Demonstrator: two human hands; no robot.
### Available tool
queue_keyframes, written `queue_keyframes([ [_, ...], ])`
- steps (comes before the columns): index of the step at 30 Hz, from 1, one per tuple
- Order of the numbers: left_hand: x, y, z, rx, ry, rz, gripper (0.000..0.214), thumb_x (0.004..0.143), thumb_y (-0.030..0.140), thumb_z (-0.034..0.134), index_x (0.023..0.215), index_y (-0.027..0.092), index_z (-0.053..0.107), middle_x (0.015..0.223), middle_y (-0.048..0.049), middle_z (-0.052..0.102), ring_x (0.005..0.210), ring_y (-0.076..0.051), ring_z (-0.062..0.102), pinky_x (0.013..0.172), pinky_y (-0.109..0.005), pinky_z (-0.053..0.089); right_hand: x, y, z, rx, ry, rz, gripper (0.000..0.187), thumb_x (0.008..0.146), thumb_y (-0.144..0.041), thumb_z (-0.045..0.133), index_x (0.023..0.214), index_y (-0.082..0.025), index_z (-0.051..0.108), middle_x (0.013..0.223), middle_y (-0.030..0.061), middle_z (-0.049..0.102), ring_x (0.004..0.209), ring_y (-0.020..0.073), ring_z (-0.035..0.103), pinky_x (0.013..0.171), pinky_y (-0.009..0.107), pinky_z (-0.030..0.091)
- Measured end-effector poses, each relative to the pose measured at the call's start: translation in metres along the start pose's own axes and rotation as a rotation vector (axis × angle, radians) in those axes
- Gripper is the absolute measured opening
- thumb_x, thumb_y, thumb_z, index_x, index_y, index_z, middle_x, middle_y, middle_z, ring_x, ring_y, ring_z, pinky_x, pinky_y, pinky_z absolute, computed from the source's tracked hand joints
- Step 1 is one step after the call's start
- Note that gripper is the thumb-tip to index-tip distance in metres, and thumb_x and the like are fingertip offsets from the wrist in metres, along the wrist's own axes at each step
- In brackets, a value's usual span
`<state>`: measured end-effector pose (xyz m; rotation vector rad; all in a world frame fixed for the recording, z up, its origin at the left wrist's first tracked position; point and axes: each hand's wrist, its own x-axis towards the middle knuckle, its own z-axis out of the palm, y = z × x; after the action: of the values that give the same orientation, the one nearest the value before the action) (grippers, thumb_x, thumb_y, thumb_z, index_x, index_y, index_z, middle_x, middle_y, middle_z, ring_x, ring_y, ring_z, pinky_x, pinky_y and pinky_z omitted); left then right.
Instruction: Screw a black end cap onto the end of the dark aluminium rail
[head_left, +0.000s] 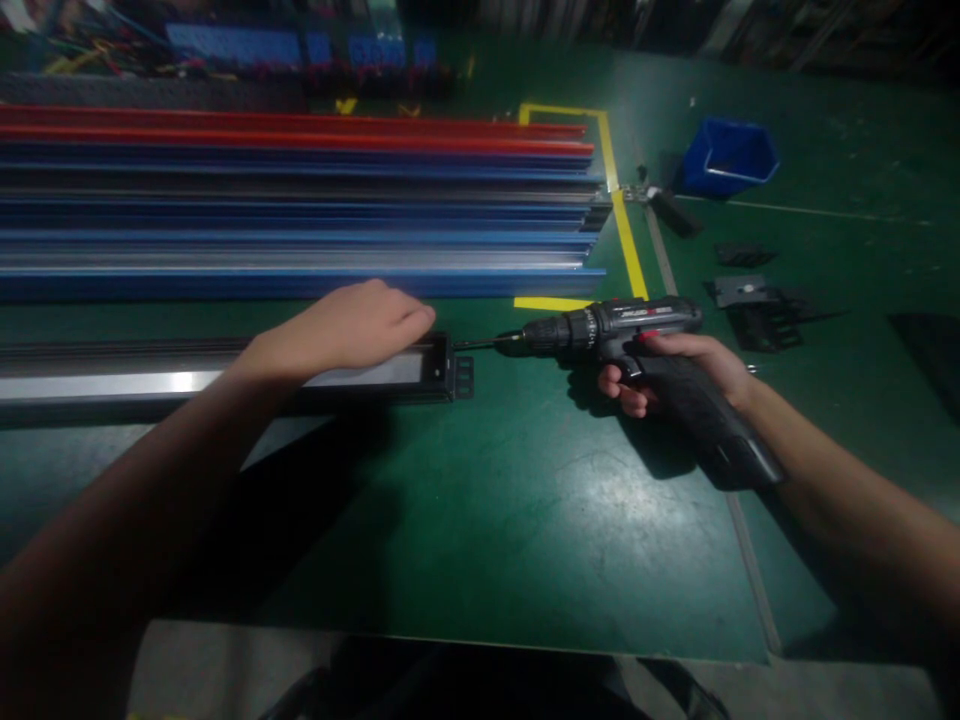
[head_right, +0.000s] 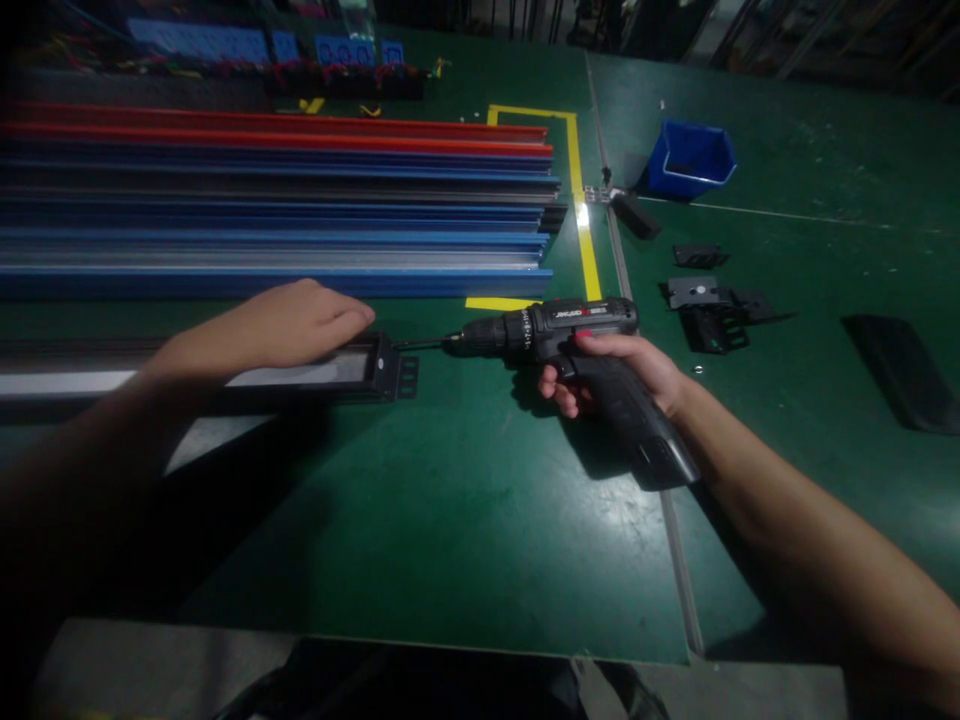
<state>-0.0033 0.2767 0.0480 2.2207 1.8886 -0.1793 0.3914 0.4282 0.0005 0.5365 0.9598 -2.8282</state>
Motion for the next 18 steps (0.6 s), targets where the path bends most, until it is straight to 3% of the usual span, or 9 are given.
queue_keyframes([
  [18,-0.0007,0.0014,0.0000,0.006,-0.030,-0.047,0.058,0.103,0.045,0.027,0.091,0.021,0.079,0.088,-0.0064,0.075,0.078,-0.023,0.066,0.076,-0.034,0.044,0.0023,0.0001,0.0036,0.019,-0.011,-0.011,0.046,0.100,-0.043,0.067,0.119,-0.001,0.072,0.115,0.0190,0.077,0.091,0.0204,0.076,0.087,0.030,0.064],
])
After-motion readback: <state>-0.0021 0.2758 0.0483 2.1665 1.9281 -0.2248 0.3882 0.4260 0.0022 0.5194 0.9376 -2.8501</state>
